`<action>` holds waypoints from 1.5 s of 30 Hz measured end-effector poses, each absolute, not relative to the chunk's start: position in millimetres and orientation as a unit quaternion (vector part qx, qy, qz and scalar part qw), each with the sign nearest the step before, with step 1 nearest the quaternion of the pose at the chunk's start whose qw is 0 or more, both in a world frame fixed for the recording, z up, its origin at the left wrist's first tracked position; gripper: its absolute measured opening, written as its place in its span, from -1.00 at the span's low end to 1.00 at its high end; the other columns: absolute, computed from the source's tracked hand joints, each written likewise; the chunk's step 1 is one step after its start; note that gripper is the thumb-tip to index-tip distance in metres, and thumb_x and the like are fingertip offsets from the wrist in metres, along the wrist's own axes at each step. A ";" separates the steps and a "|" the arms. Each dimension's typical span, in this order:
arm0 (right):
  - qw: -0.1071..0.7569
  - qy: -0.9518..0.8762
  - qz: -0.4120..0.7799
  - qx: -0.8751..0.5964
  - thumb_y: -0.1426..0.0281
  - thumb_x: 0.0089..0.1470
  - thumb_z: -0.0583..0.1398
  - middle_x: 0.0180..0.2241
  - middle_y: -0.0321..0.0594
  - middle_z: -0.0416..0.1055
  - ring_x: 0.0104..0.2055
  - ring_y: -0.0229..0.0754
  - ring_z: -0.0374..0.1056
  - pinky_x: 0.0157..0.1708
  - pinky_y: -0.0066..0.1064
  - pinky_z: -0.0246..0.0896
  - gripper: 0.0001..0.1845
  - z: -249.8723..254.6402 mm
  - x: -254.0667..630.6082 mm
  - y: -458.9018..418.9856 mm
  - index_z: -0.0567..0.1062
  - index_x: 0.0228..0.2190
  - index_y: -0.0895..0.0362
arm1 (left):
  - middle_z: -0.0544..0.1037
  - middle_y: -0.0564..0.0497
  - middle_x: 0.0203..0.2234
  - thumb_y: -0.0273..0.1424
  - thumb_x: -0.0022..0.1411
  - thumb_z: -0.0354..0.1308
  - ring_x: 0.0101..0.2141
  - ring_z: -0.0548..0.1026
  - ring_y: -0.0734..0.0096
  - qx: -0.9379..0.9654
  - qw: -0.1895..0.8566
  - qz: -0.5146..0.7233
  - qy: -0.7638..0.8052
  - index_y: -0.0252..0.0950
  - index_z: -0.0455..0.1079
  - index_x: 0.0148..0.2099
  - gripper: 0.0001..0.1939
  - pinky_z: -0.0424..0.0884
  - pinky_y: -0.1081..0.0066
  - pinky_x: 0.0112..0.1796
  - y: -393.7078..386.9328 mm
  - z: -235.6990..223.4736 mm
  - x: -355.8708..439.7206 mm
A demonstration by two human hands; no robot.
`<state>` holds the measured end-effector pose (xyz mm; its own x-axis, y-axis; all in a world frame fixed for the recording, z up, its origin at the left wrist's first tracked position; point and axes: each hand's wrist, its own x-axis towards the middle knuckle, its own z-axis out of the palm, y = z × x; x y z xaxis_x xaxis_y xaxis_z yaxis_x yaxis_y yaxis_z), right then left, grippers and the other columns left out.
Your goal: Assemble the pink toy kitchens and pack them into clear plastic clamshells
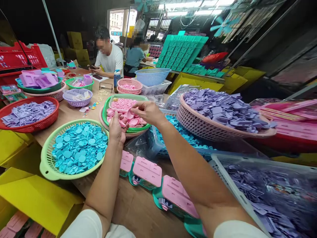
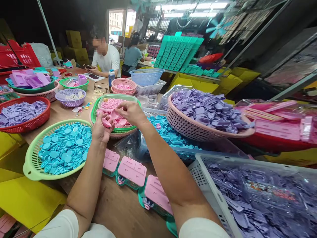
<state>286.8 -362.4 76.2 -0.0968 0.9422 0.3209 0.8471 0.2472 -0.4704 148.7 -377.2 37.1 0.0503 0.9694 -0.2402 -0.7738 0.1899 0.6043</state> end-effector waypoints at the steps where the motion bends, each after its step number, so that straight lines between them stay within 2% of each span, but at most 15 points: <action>1: 0.304 -0.752 0.102 -0.576 0.26 0.18 0.21 -0.54 -0.29 0.42 -0.50 -0.31 0.23 -0.41 -0.46 0.08 -0.71 80.1 284.5 -364.1 0.64 -0.25 0.20 | 0.46 0.08 -0.47 -0.32 0.29 0.20 -0.56 0.46 0.58 0.160 0.718 0.611 0.292 -0.34 0.34 -0.27 -0.81 0.34 0.58 -0.53 -377.6 38.7 150.1; 3: 0.318 -0.762 0.112 -0.553 0.24 0.17 0.21 -0.54 -0.31 0.41 -0.51 -0.33 0.20 -0.42 -0.46 0.06 -0.69 82.8 281.3 -363.8 0.63 -0.23 0.21 | 0.48 0.07 -0.47 -0.35 0.28 0.22 -0.53 0.48 0.57 0.151 0.736 0.604 0.266 -0.34 0.34 -0.27 -0.83 0.31 0.61 -0.53 -378.0 41.3 150.8; 5: 0.292 -0.749 0.090 -0.588 0.28 0.23 0.15 -0.48 -0.25 0.47 -0.48 -0.31 0.25 -0.41 -0.46 0.08 -0.68 78.0 282.1 -359.9 0.62 -0.19 0.21 | 0.45 0.10 -0.52 -0.53 0.25 0.19 -0.56 0.44 0.62 0.124 0.739 0.608 0.262 -0.34 0.32 -0.30 -0.91 0.23 0.67 -0.58 -377.5 42.5 148.4; 7: 0.173 -0.746 0.059 -0.640 0.34 0.24 0.13 -0.36 -0.19 0.54 -0.39 -0.26 0.34 -0.38 -0.46 0.12 -0.70 67.6 285.9 -354.7 0.61 -0.13 0.17 | 0.44 0.11 -0.54 -0.67 0.17 0.14 -0.60 0.41 0.66 0.098 0.725 0.624 0.273 -0.33 0.32 -0.30 -0.85 0.17 0.70 -0.61 -375.5 42.7 144.4; 9: 0.025 -0.751 0.033 -0.659 0.36 0.19 0.18 -0.25 -0.15 0.58 -0.27 -0.17 0.43 -0.33 -0.44 0.16 -0.69 55.7 289.7 -349.5 0.61 -0.07 0.10 | 0.48 0.09 -0.50 -0.72 0.11 0.12 -0.59 0.44 0.66 0.091 0.707 0.643 0.279 -0.33 0.34 -0.27 -0.79 0.19 0.70 -0.61 -372.6 42.7 141.1; 11: -0.050 -0.757 0.018 -0.651 0.31 0.14 0.24 -0.17 -0.12 0.59 -0.16 -0.09 0.45 -0.28 -0.42 0.20 -0.65 46.5 291.0 -344.5 0.61 -0.03 0.05 | 0.51 0.08 -0.45 -0.73 0.05 0.12 -0.56 0.49 0.63 0.094 0.694 0.656 0.283 -0.32 0.37 -0.24 -0.73 0.27 0.69 -0.58 -369.4 42.2 140.1; 16: -0.070 -0.772 0.007 -0.632 0.36 0.05 0.30 -0.23 -0.08 0.59 -0.16 -0.05 0.45 -0.29 -0.41 0.17 -0.82 40.9 287.9 -335.3 0.66 -0.26 0.09 | 0.54 0.09 -0.43 -0.73 -0.05 0.09 -0.54 0.53 0.59 0.103 0.695 0.646 0.298 -0.32 0.40 -0.24 -0.67 0.34 0.65 -0.55 -364.5 38.5 142.8; 23: -0.035 -0.791 0.040 -0.609 0.39 0.04 0.27 -0.42 -0.22 0.48 -0.40 -0.27 0.27 -0.44 -0.48 0.02 -0.90 47.8 306.6 -341.4 0.54 -0.43 0.18 | 0.47 0.15 -0.49 -0.65 0.02 0.11 -0.63 0.41 0.67 0.096 0.703 0.644 0.285 -0.33 0.41 -0.24 -0.77 0.30 0.64 -0.57 -364.5 34.2 144.1; 27: 0.029 -0.792 0.113 -0.599 0.24 0.08 0.25 -0.56 -0.36 0.30 -0.50 -0.34 0.09 -0.49 -0.50 -0.05 -0.72 52.4 315.1 -348.8 0.42 -0.52 0.17 | 0.42 0.17 -0.54 -0.53 0.11 0.19 -0.63 0.39 0.68 0.083 0.711 0.644 0.268 -0.34 0.39 -0.27 -0.90 0.26 0.64 -0.59 -363.5 32.3 147.8; 30: 0.092 -0.787 0.156 -0.589 0.15 0.06 0.26 -0.61 -0.41 0.19 -0.52 -0.35 0.03 -0.51 -0.48 -0.12 -0.61 51.3 316.6 -351.7 0.31 -0.59 0.14 | 0.39 0.19 -0.56 -0.50 0.13 0.24 -0.64 0.37 0.69 0.081 0.716 0.642 0.263 -0.34 0.37 -0.29 -0.90 0.21 0.66 -0.60 -363.9 33.1 148.7; 35: 0.106 -0.767 0.096 -0.625 -0.12 -0.03 0.27 -0.62 -0.39 0.17 -0.52 -0.34 0.02 -0.50 -0.44 -0.16 -0.39 48.2 319.7 -351.3 0.26 -0.65 0.12 | 0.39 0.19 -0.57 -0.51 0.11 0.31 -0.63 0.36 0.69 0.078 0.719 0.637 0.267 -0.32 0.33 -0.33 -0.82 0.17 0.65 -0.59 -365.0 35.8 146.8; 38: 0.250 -0.727 0.125 -0.627 -0.28 -0.08 0.20 -0.63 -0.39 0.11 -0.53 -0.34 -0.01 -0.51 -0.44 -0.13 -0.28 51.6 311.6 -356.0 0.21 -0.66 0.10 | 0.39 0.18 -0.55 -0.49 0.16 0.29 -0.62 0.36 0.68 0.080 0.711 0.643 0.275 -0.32 0.35 -0.30 -0.86 0.18 0.65 -0.59 -365.2 33.6 149.4; 41: 0.424 -0.694 0.173 -0.555 -0.30 -0.09 0.20 -0.60 -0.40 0.07 -0.53 -0.35 -0.01 -0.52 -0.45 -0.07 -0.29 59.4 288.8 -364.4 0.22 -0.62 0.10 | 0.46 0.12 -0.47 -0.38 0.22 0.28 -0.55 0.41 0.64 0.103 0.709 0.644 0.268 -0.31 0.40 -0.23 -0.86 0.29 0.65 -0.53 -367.2 30.7 155.7; 43: 0.432 -0.732 0.190 -0.491 -0.24 -0.04 0.22 -0.59 -0.38 0.13 -0.52 -0.34 0.04 -0.50 -0.46 -0.01 -0.34 66.2 272.6 -365.5 0.30 -0.60 0.12 | 0.52 0.06 -0.34 -0.29 0.25 0.27 -0.45 0.48 0.59 0.115 0.712 0.648 0.247 -0.29 0.43 -0.18 -0.82 0.37 0.63 -0.46 -369.1 30.0 159.6; 45: 0.396 -0.774 0.192 -0.456 -0.15 0.08 0.20 -0.57 -0.35 0.21 -0.51 -0.33 0.10 -0.48 -0.46 0.04 -0.40 73.5 263.1 -357.5 0.40 -0.56 0.15 | 0.53 0.03 -0.27 -0.27 0.28 0.25 -0.40 0.50 0.57 0.111 0.714 0.652 0.230 -0.27 0.43 -0.14 -0.81 0.38 0.63 -0.44 -370.6 30.6 161.6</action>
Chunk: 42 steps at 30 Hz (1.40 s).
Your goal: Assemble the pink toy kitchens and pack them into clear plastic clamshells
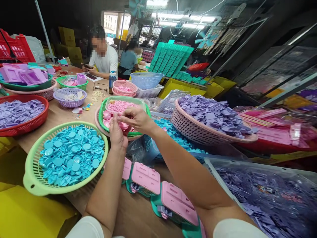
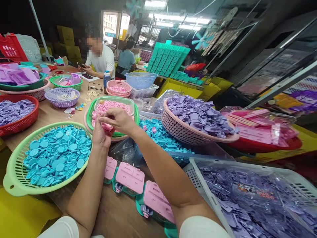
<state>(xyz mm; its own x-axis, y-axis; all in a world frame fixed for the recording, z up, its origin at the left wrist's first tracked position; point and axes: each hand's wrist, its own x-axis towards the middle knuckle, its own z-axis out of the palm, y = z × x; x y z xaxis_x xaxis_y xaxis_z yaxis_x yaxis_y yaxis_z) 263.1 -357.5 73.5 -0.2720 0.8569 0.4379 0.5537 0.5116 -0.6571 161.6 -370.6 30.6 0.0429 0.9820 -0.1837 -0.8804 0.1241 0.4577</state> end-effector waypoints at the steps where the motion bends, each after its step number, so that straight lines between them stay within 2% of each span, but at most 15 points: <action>1: 0.384 -0.779 0.182 -0.460 -0.09 0.15 0.17 -0.56 -0.33 0.25 -0.50 -0.32 0.13 -0.47 -0.46 0.06 -0.44 76.9 261.8 -349.4 0.44 -0.52 0.16 | 0.53 0.03 -0.27 -0.28 0.29 0.24 -0.41 0.50 0.56 0.107 0.716 0.652 0.224 -0.27 0.42 -0.13 -0.81 0.36 0.64 -0.46 -370.9 31.2 161.8; 4: 0.351 -0.725 0.106 -0.583 0.18 0.27 0.14 -0.47 -0.26 0.39 -0.42 -0.30 0.25 -0.36 -0.47 0.17 -0.63 83.8 268.2 -312.9 0.52 -0.40 0.20 | 0.48 0.06 -0.38 -0.31 0.31 0.21 -0.48 0.49 0.57 0.097 0.727 0.644 0.219 -0.29 0.41 -0.16 -0.85 0.26 0.66 -0.55 -370.7 33.3 160.2; 8: 0.243 -0.649 0.076 -0.717 0.47 0.03 0.31 -0.34 -0.14 0.54 -0.26 -0.20 0.38 -0.15 -0.41 0.26 -0.97 79.1 280.2 -265.0 0.57 -0.43 0.19 | 0.46 0.07 -0.42 -0.27 0.33 0.18 -0.51 0.48 0.58 0.080 0.732 0.635 0.233 -0.33 0.40 -0.24 -0.79 0.21 0.65 -0.59 -370.2 35.7 158.6; 11: 0.250 -0.631 0.109 -0.726 0.58 -0.10 0.33 -0.38 -0.11 0.55 -0.23 -0.14 0.43 -0.09 -0.36 0.29 -0.90 68.8 287.5 -248.1 0.55 -0.53 0.18 | 0.45 0.06 -0.44 -0.22 0.35 0.13 -0.55 0.46 0.59 0.075 0.734 0.630 0.241 -0.35 0.40 -0.26 -0.73 0.22 0.62 -0.59 -370.1 35.5 159.3; 13: 0.280 -0.613 0.137 -0.726 0.64 -0.12 0.30 -0.41 -0.13 0.54 -0.20 -0.13 0.44 -0.05 -0.37 0.29 -0.85 63.1 294.2 -245.0 0.53 -0.58 0.17 | 0.45 0.07 -0.45 -0.23 0.30 0.19 -0.54 0.45 0.59 0.079 0.732 0.632 0.241 -0.34 0.39 -0.26 -0.75 0.24 0.62 -0.57 -369.7 34.3 159.9; 16: 0.353 -0.573 0.206 -0.710 0.64 -0.05 0.26 -0.46 -0.19 0.50 -0.28 -0.20 0.42 -0.09 -0.39 0.32 -0.85 59.9 306.3 -247.3 0.52 -0.54 0.19 | 0.45 0.11 -0.44 -0.44 0.11 0.28 -0.50 0.47 0.59 0.081 0.736 0.631 0.231 -0.31 0.35 -0.26 -0.83 0.29 0.63 -0.50 -369.0 32.5 160.0; 19: 0.438 -0.519 0.304 -0.668 0.58 0.10 0.21 -0.48 -0.26 0.44 -0.43 -0.33 0.34 -0.25 -0.48 0.37 -0.91 63.4 316.3 -254.2 0.50 -0.42 0.21 | 0.46 0.10 -0.44 -0.60 -0.01 0.15 -0.48 0.50 0.55 0.077 0.748 0.615 0.239 -0.31 0.33 -0.25 -0.77 0.30 0.61 -0.49 -368.9 32.5 159.7; 24: 0.541 -0.428 0.455 -0.563 0.54 0.28 0.03 -0.50 -0.32 0.33 -0.50 -0.42 0.25 -0.45 -0.67 0.30 -0.79 74.9 322.4 -267.6 0.41 -0.37 0.17 | 0.48 0.07 -0.42 -0.58 -0.03 0.09 -0.49 0.50 0.53 0.094 0.745 0.612 0.249 -0.33 0.36 -0.26 -0.78 0.30 0.60 -0.53 -369.2 32.2 160.2; 29: 0.584 -0.350 0.550 -0.484 0.45 0.37 -0.21 -0.50 -0.26 0.29 -0.51 -0.38 0.25 -0.51 -0.67 0.29 -0.55 74.3 314.9 -269.1 0.39 -0.36 0.19 | 0.48 0.06 -0.41 -0.59 -0.06 0.12 -0.50 0.50 0.56 0.110 0.739 0.619 0.243 -0.32 0.36 -0.26 -0.77 0.30 0.62 -0.52 -368.0 28.3 162.2; 32: 0.605 -0.311 0.573 -0.456 0.45 0.37 -0.17 -0.49 -0.26 0.28 -0.52 -0.38 0.23 -0.52 -0.66 0.30 -0.60 69.9 309.7 -265.1 0.38 -0.35 0.20 | 0.49 0.05 -0.41 -0.58 -0.05 0.10 -0.50 0.50 0.54 0.112 0.739 0.616 0.249 -0.32 0.36 -0.27 -0.78 0.31 0.61 -0.52 -367.5 28.2 162.5; 35: 0.636 -0.285 0.565 -0.441 0.46 0.33 -0.01 -0.51 -0.32 0.28 -0.54 -0.40 0.21 -0.54 -0.68 0.32 -0.78 66.2 308.1 -262.0 0.35 -0.36 0.16 | 0.49 0.05 -0.42 -0.58 -0.04 0.08 -0.49 0.50 0.52 0.114 0.741 0.609 0.257 -0.32 0.36 -0.27 -0.78 0.31 0.61 -0.52 -367.2 29.1 162.7; 37: 0.655 -0.276 0.548 -0.442 0.54 0.24 0.09 -0.51 -0.36 0.29 -0.54 -0.43 0.22 -0.52 -0.71 0.34 -0.88 63.8 307.8 -260.7 0.35 -0.36 0.15 | 0.50 0.05 -0.43 -0.59 -0.04 0.08 -0.49 0.50 0.52 0.119 0.739 0.610 0.259 -0.32 0.37 -0.26 -0.77 0.32 0.61 -0.51 -367.3 29.5 163.4; 42: 0.649 -0.288 0.508 -0.489 0.71 0.07 0.15 -0.57 -0.43 0.30 -0.56 -0.47 0.25 -0.49 -0.74 0.38 -0.78 56.3 304.3 -255.6 0.41 -0.35 0.16 | 0.48 0.09 -0.48 -0.61 -0.02 0.11 -0.52 0.49 0.55 0.143 0.724 0.620 0.267 -0.32 0.37 -0.25 -0.77 0.31 0.62 -0.53 -369.6 30.3 164.6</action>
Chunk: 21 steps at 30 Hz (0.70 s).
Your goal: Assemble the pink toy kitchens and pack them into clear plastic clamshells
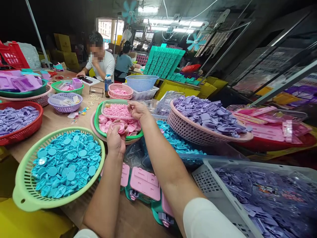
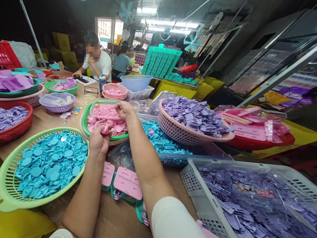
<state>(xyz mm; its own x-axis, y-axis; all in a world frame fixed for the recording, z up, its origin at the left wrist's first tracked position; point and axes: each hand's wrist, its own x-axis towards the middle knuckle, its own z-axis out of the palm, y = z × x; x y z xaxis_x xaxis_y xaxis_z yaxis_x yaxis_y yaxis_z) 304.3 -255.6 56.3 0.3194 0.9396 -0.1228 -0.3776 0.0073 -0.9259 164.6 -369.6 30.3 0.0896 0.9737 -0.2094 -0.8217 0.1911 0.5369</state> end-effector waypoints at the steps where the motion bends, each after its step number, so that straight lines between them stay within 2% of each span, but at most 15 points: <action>1: 0.638 -0.296 0.502 -0.504 0.71 0.05 0.17 -0.59 -0.43 0.31 -0.57 -0.47 0.26 -0.51 -0.72 0.37 -0.78 54.8 303.8 -254.2 0.42 -0.36 0.18 | 0.47 0.11 -0.50 -0.60 0.00 0.14 -0.54 0.48 0.56 0.150 0.721 0.622 0.267 -0.32 0.37 -0.25 -0.78 0.29 0.62 -0.54 -369.9 30.3 164.5; 5: 0.573 -0.340 0.486 -0.565 0.71 -0.03 0.28 -0.63 -0.36 0.38 -0.64 -0.39 0.30 -0.64 -0.63 0.32 -0.80 52.5 306.3 -249.3 0.48 -0.37 0.23 | 0.43 0.15 -0.58 -0.53 0.02 0.28 -0.62 0.41 0.59 0.183 0.704 0.628 0.279 -0.30 0.31 -0.27 -0.77 0.16 0.63 -0.61 -368.7 28.4 163.4; 8: 0.532 -0.361 0.488 -0.590 0.70 0.01 0.26 -0.66 -0.31 0.38 -0.67 -0.34 0.31 -0.69 -0.56 0.31 -0.84 57.2 312.3 -250.8 0.50 -0.34 0.28 | 0.42 0.16 -0.60 -0.51 0.01 0.32 -0.65 0.38 0.61 0.191 0.698 0.626 0.290 -0.31 0.26 -0.33 -0.74 0.07 0.64 -0.64 -367.0 26.6 163.3; 10: 0.514 -0.368 0.500 -0.592 0.73 0.06 0.18 -0.62 -0.24 0.42 -0.63 -0.28 0.38 -0.65 -0.51 0.38 -0.81 63.6 316.6 -255.3 0.50 -0.29 0.31 | 0.41 0.17 -0.60 -0.51 0.00 0.32 -0.65 0.38 0.63 0.188 0.701 0.624 0.291 -0.31 0.25 -0.32 -0.73 0.06 0.65 -0.64 -367.0 26.5 163.8; 15: 0.498 -0.373 0.546 -0.561 0.76 0.11 0.02 -0.39 -0.03 0.54 -0.35 -0.20 0.54 -0.41 -0.50 0.51 -0.69 79.2 324.8 -270.6 0.47 -0.19 0.34 | 0.41 0.17 -0.59 -0.50 0.03 0.27 -0.64 0.39 0.62 0.191 0.703 0.616 0.300 -0.31 0.26 -0.29 -0.76 0.09 0.65 -0.63 -369.3 27.8 165.1; 18: 0.489 -0.382 0.584 -0.523 0.76 0.11 -0.02 -0.33 0.00 0.54 -0.24 -0.21 0.54 -0.31 -0.51 0.51 -0.66 81.2 328.5 -274.8 0.46 -0.19 0.33 | 0.43 0.15 -0.58 -0.49 0.02 0.26 -0.62 0.40 0.61 0.199 0.706 0.609 0.303 -0.31 0.27 -0.27 -0.76 0.10 0.64 -0.62 -368.8 26.9 164.8; 21: 0.473 -0.439 0.549 -0.530 0.72 0.15 0.00 -0.35 -0.04 0.52 -0.27 -0.25 0.50 -0.28 -0.49 0.49 -0.71 78.5 332.0 -273.8 0.47 -0.23 0.31 | 0.44 0.14 -0.57 -0.50 0.01 0.22 -0.61 0.40 0.61 0.202 0.703 0.610 0.304 -0.32 0.28 -0.27 -0.78 0.12 0.63 -0.60 -367.7 26.4 163.5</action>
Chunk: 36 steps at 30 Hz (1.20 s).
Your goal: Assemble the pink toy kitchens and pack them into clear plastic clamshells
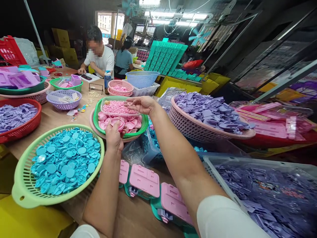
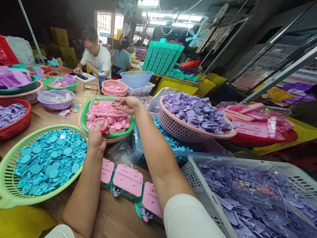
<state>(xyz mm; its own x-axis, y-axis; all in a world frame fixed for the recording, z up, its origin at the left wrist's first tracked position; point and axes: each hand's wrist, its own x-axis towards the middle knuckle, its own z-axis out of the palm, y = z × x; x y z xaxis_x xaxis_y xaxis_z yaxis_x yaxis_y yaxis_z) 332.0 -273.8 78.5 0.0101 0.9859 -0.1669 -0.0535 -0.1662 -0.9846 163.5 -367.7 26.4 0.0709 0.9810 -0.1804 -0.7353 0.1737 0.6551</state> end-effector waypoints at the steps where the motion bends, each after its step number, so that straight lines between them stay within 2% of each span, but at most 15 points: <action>1: 0.468 -0.465 0.514 -0.548 0.67 0.18 0.03 -0.39 -0.09 0.50 -0.33 -0.28 0.47 -0.30 -0.50 0.47 -0.76 77.3 333.1 -272.8 0.48 -0.26 0.28 | 0.45 0.14 -0.57 -0.50 0.01 0.21 -0.62 0.40 0.61 0.201 0.702 0.612 0.306 -0.32 0.28 -0.27 -0.79 0.12 0.62 -0.60 -367.6 26.7 163.0; 3: 0.464 -0.498 0.441 -0.585 0.56 0.20 0.14 -0.49 -0.23 0.42 -0.47 -0.35 0.34 -0.38 -0.52 0.39 -0.88 75.0 335.0 -270.4 0.48 -0.36 0.24 | 0.44 0.14 -0.57 -0.52 0.00 0.20 -0.62 0.40 0.60 0.197 0.699 0.614 0.310 -0.32 0.28 -0.27 -0.79 0.12 0.62 -0.59 -367.9 28.3 162.2; 6: 0.410 -0.564 0.330 -0.636 0.51 0.04 0.33 -0.57 -0.36 0.31 -0.52 -0.39 0.18 -0.40 -0.52 0.24 -0.89 72.3 335.6 -266.2 0.50 -0.49 0.21 | 0.43 0.16 -0.59 -0.53 -0.01 0.18 -0.64 0.40 0.61 0.194 0.700 0.612 0.314 -0.32 0.29 -0.26 -0.79 0.12 0.63 -0.60 -369.8 32.0 161.6; 10: 0.227 -0.674 0.126 -0.691 0.51 -0.20 0.44 -0.57 -0.34 0.34 -0.42 -0.27 0.25 -0.27 -0.41 0.19 -0.86 67.7 330.3 -258.7 0.58 -0.55 0.15 | 0.43 0.17 -0.60 -0.52 -0.03 0.17 -0.64 0.39 0.62 0.199 0.702 0.609 0.312 -0.33 0.29 -0.27 -0.79 0.14 0.64 -0.60 -372.3 34.4 161.8; 12: 0.227 -0.671 0.112 -0.697 0.54 -0.23 0.43 -0.59 -0.32 0.33 -0.39 -0.22 0.27 -0.24 -0.38 0.17 -0.85 65.2 327.0 -255.5 0.56 -0.60 0.15 | 0.43 0.17 -0.60 -0.51 -0.05 0.20 -0.64 0.39 0.63 0.205 0.702 0.608 0.309 -0.33 0.29 -0.28 -0.78 0.14 0.65 -0.60 -372.3 33.8 161.4; 16: 0.289 -0.651 0.130 -0.690 0.52 -0.11 0.36 -0.62 -0.35 0.26 -0.43 -0.26 0.20 -0.30 -0.39 0.11 -0.83 64.3 325.8 -256.2 0.49 -0.61 0.18 | 0.41 0.18 -0.59 -0.47 -0.08 0.26 -0.64 0.38 0.63 0.215 0.703 0.606 0.304 -0.32 0.30 -0.29 -0.73 0.14 0.63 -0.59 -370.8 31.6 159.6; 22: 0.429 -0.573 0.262 -0.648 0.28 0.09 0.29 -0.66 -0.48 0.05 -0.59 -0.38 -0.06 -0.55 -0.47 -0.11 -0.75 69.1 328.8 -267.1 0.38 -0.47 0.15 | 0.43 0.16 -0.59 -0.49 -0.09 0.19 -0.64 0.39 0.62 0.199 0.702 0.611 0.307 -0.33 0.32 -0.27 -0.75 0.14 0.63 -0.60 -370.8 31.7 160.7; 24: 0.449 -0.552 0.302 -0.634 0.28 0.09 0.30 -0.68 -0.52 0.00 -0.62 -0.39 -0.12 -0.60 -0.49 -0.19 -0.75 68.9 327.4 -268.5 0.37 -0.46 0.14 | 0.43 0.16 -0.60 -0.49 -0.12 0.20 -0.64 0.38 0.62 0.200 0.703 0.610 0.305 -0.33 0.32 -0.28 -0.74 0.13 0.63 -0.61 -370.8 31.4 161.5; 29: 0.481 -0.522 0.356 -0.608 0.37 -0.02 0.38 -0.69 -0.50 0.03 -0.63 -0.44 -0.15 -0.65 -0.53 -0.30 -0.67 68.6 321.6 -268.3 0.31 -0.55 0.15 | 0.43 0.17 -0.60 -0.47 -0.16 0.23 -0.64 0.37 0.63 0.206 0.701 0.612 0.303 -0.33 0.33 -0.28 -0.70 0.14 0.63 -0.61 -369.0 29.9 160.8; 36: 0.515 -0.489 0.515 -0.480 0.41 0.18 0.16 -0.60 -0.52 -0.19 -0.59 -0.42 -0.30 -0.67 -0.64 -0.35 -0.65 91.0 323.3 -303.1 0.11 -0.54 0.08 | 0.40 0.18 -0.61 -0.50 -0.06 0.20 -0.63 0.39 0.63 0.213 0.710 0.600 0.300 -0.32 0.30 -0.29 -0.78 0.14 0.65 -0.61 -374.6 31.8 165.4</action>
